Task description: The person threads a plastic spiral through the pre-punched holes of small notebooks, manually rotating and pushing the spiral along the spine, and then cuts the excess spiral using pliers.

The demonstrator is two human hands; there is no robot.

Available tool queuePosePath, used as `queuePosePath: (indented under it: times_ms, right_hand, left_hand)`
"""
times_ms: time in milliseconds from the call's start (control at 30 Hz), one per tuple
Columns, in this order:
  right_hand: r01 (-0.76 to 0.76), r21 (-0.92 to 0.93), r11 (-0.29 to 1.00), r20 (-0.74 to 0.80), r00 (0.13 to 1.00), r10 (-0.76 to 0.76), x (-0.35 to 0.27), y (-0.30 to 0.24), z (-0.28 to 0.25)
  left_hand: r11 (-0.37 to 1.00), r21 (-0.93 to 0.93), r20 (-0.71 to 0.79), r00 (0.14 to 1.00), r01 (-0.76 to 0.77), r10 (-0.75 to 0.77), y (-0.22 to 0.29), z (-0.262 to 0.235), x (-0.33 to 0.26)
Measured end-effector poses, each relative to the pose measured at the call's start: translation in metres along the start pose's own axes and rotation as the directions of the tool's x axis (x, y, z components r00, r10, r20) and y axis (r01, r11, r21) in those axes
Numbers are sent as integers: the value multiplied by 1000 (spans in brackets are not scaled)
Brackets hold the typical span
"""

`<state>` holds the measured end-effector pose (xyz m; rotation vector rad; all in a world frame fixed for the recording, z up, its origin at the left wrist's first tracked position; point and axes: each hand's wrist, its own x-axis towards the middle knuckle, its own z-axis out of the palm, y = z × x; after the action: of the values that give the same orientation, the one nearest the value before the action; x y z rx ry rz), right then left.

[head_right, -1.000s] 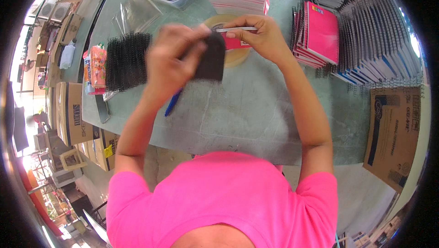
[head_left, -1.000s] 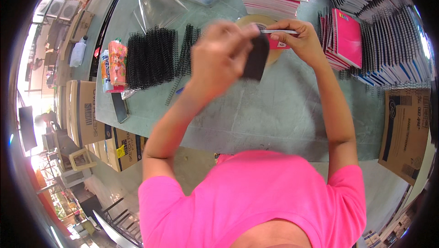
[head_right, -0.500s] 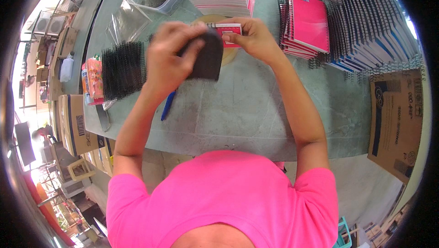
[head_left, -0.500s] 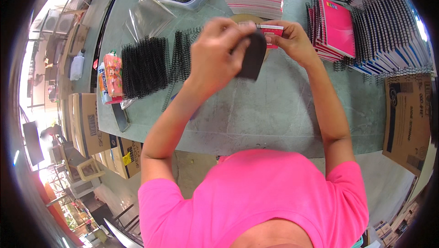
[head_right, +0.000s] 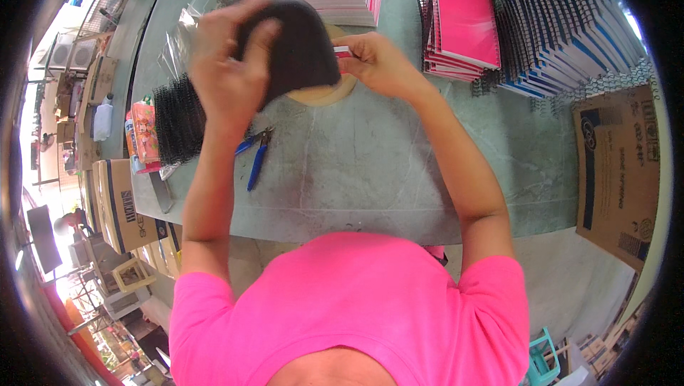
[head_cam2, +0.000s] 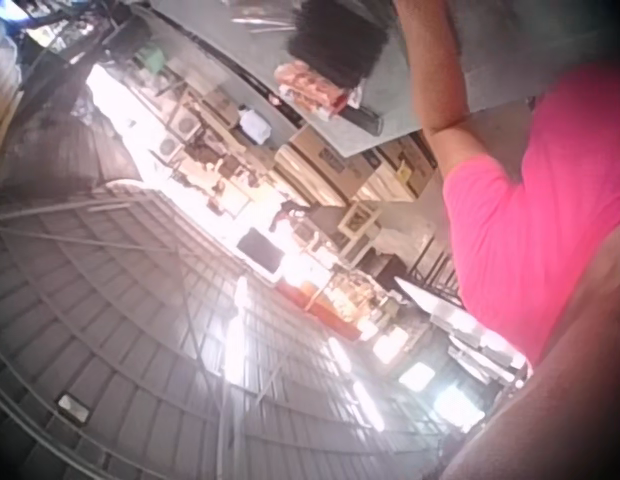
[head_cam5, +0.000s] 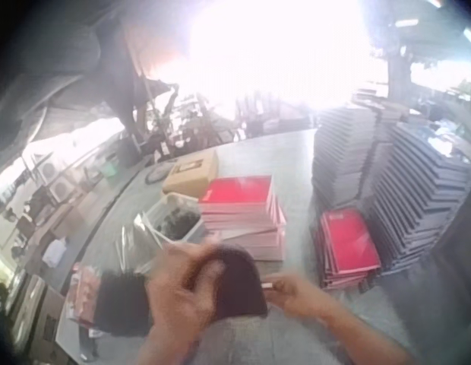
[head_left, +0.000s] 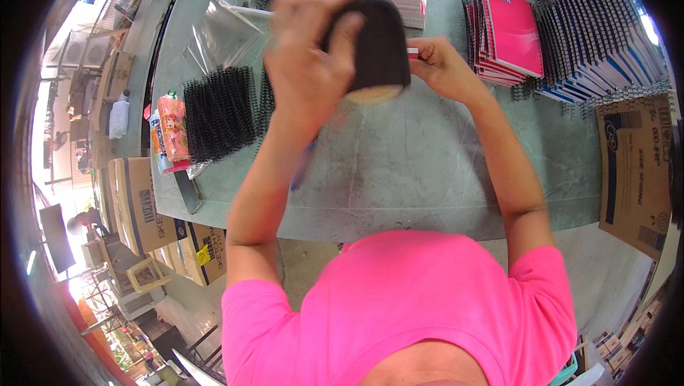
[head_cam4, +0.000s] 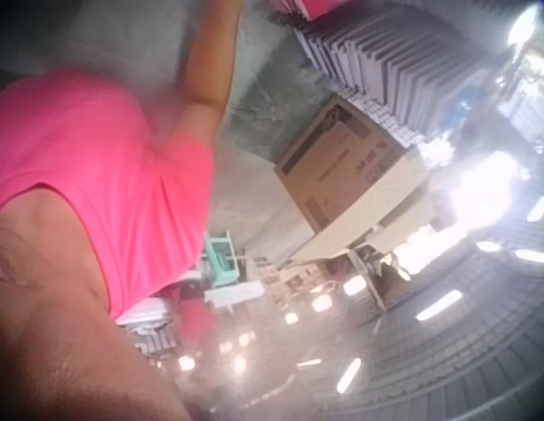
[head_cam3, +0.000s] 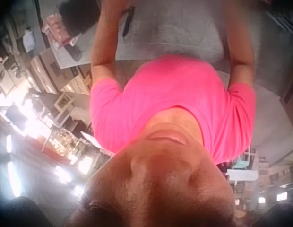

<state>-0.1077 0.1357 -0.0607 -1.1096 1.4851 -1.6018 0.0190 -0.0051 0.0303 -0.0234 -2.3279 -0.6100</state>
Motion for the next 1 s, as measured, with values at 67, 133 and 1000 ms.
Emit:
queuePosePath:
  times_ms: [67,133,1000]
  right_hand:
    - [-55,-56,997,-40,998,53,1,7,2]
    - [-22,63,998,-76,997,27,2,-3,3]
    - [-22,-283,959,-251,967,-52,-12,0,-5]
  left_hand:
    - [999,2,-25,999,48,-48,-4,2,3]
    - [991,-38,223,968,130,-119,5,14,-32]
    - [991,-111,327,939,-76,109,-2,43,3]
